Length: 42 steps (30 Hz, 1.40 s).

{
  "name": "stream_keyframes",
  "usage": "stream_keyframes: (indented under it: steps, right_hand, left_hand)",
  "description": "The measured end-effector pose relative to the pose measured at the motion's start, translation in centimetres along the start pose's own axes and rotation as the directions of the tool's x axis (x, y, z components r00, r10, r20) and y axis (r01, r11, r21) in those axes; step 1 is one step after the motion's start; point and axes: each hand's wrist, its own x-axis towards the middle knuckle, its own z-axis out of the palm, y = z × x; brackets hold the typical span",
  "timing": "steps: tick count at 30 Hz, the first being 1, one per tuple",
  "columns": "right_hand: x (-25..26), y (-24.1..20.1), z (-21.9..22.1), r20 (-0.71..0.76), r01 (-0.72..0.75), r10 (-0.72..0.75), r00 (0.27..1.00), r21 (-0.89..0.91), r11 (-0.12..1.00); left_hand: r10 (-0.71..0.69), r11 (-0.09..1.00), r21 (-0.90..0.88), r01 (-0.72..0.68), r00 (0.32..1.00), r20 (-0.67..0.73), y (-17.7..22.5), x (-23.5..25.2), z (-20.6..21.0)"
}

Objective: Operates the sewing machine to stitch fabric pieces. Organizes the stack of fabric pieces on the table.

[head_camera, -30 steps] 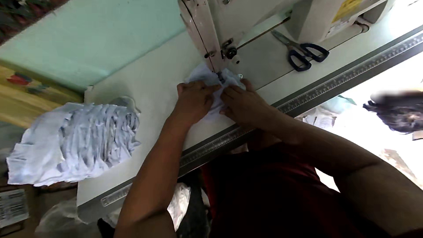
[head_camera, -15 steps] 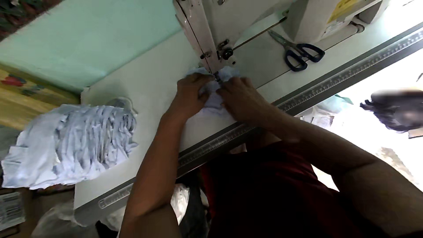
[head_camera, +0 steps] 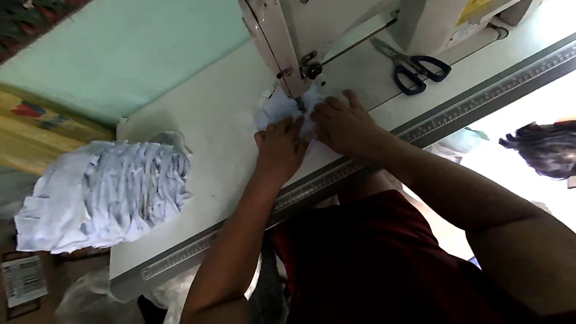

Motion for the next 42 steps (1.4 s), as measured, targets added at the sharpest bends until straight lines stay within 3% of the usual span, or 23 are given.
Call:
stream_keyframes:
  steps: [5,11,15,22,32,37,42]
  right_hand:
    - [1.1,1.3,-0.7,0.058,-0.014,0.016,0.998,-0.023,1.0]
    - [0.9,1.8,-0.3,0.073,-0.048,0.047,0.996,0.023,0.999]
    - [0.7,1.8,-0.2,-0.032,-0.079,0.08,0.996,0.04,0.996]
    - [0.6,1.8,-0.1,-0.079,-0.123,0.123,0.989,0.008,0.992]
    - [0.3,1.5,-0.4,-0.106,-0.16,0.163,0.981,0.028,0.987]
    - [0.3,1.2,-0.2,-0.091,-0.169,0.169,0.981,0.008,0.986]
    - [0.3,1.5,0.2,-0.11,-0.155,0.15,0.983,-0.033,0.987]
  left_hand:
    - [-0.085,0.993,0.086,0.086,0.996,-0.019,1.2,0.4,0.7]
    - [-0.21,0.977,0.049,0.206,0.97,0.119,1.0,0.3,0.9]
    - [-0.214,0.977,0.025,0.213,0.965,0.149,0.2,1.1,0.6]
    - [-0.214,0.976,-0.003,0.218,0.958,0.19,-1.7,3.4,-0.3]
    - [-0.161,0.984,-0.048,0.17,0.976,0.146,-4.3,4.8,-0.2]
    - [-0.271,0.959,-0.075,0.275,0.961,0.059,-6.5,3.6,-0.6]
    - [-0.392,0.907,-0.138,0.398,0.917,0.069,-8.4,2.7,-1.3]
